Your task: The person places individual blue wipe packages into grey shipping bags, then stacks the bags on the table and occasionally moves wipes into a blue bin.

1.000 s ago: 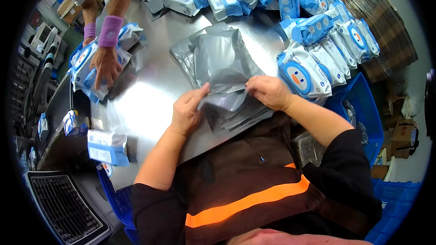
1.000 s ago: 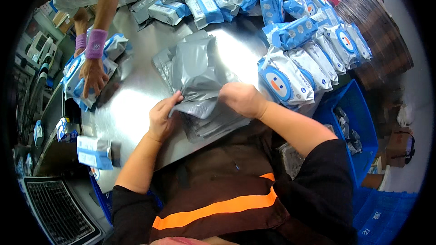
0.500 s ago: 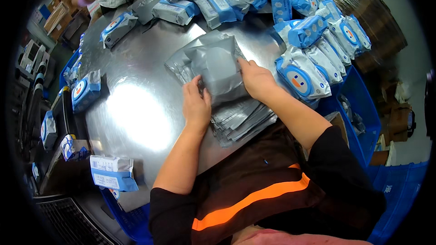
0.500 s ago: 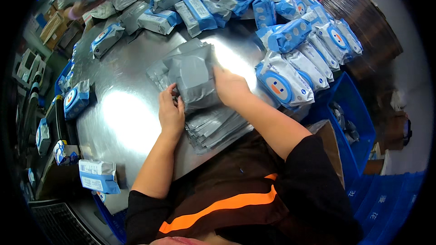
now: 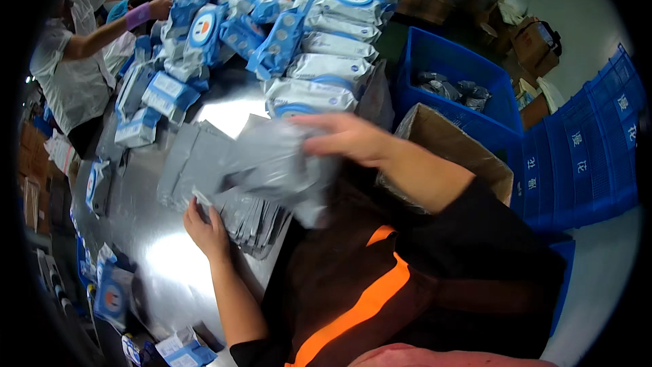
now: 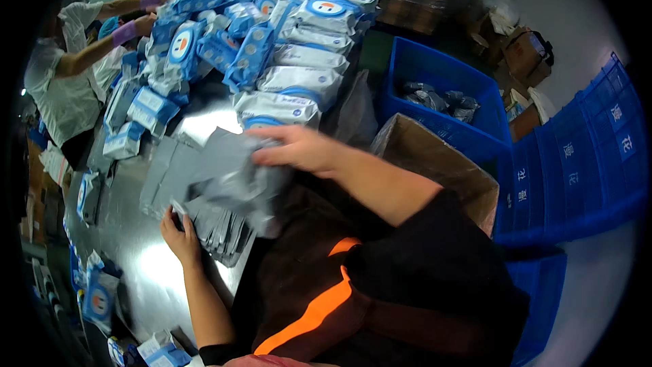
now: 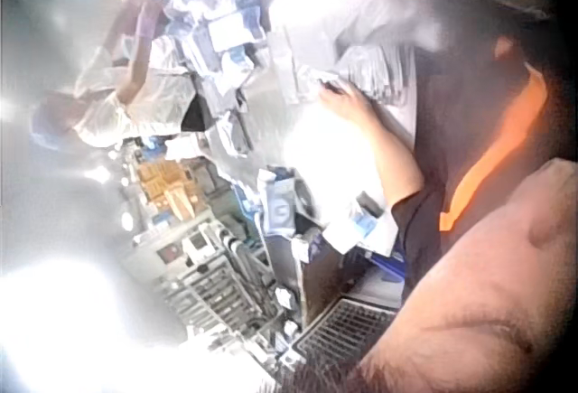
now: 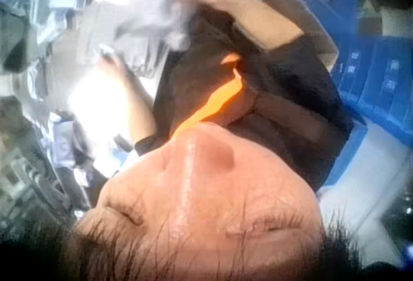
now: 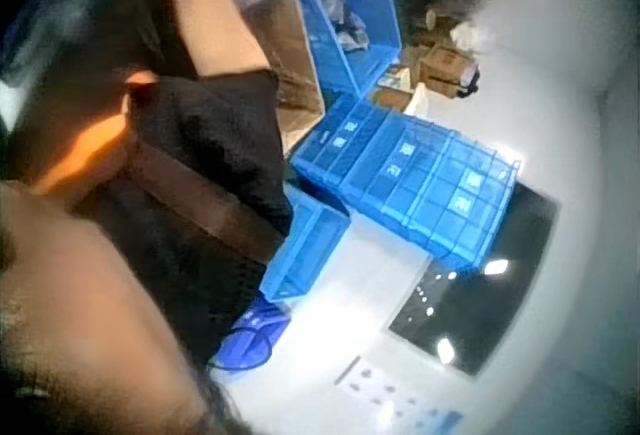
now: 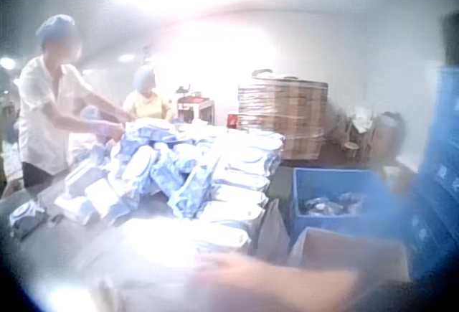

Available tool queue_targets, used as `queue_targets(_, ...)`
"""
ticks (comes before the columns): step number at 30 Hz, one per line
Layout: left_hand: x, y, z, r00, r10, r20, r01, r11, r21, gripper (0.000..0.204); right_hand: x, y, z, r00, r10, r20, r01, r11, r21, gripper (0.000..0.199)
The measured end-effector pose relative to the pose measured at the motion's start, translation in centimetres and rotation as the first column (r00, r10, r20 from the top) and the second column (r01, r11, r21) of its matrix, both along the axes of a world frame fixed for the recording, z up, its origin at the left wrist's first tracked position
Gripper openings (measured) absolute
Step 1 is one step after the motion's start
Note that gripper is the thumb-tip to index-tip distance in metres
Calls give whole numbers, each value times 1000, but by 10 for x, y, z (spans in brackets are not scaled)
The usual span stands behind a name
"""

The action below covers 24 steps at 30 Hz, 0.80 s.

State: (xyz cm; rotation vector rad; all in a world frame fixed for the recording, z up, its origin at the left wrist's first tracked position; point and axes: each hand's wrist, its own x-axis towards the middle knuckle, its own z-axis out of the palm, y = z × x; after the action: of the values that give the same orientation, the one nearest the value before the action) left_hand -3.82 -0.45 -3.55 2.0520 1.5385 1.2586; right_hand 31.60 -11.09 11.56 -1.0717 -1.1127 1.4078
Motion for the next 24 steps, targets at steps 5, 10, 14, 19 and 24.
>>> queue_targets(5,1,0,2,979,-9,-206,30,994,102,24,183,-104,21,773,-622,122,577,770,272,61)
queue_targets(10,-15,1,4,984,-41,-174,47,998,29,25,278,-103,-26,-532,-656,536,531,235,814,70)
queue_targets(14,6,7,40,974,26,-224,4,991,135,24,126,-25,-46,594,-726,346,575,684,449,41)
queue_targets(19,22,-15,23,954,-90,-286,127,985,114,32,-104,51,-23,707,-96,701,-403,759,511,30)
queue_targets(24,23,-16,-1,961,-158,-225,174,983,52,42,-262,115,-41,574,100,812,-730,510,454,50)
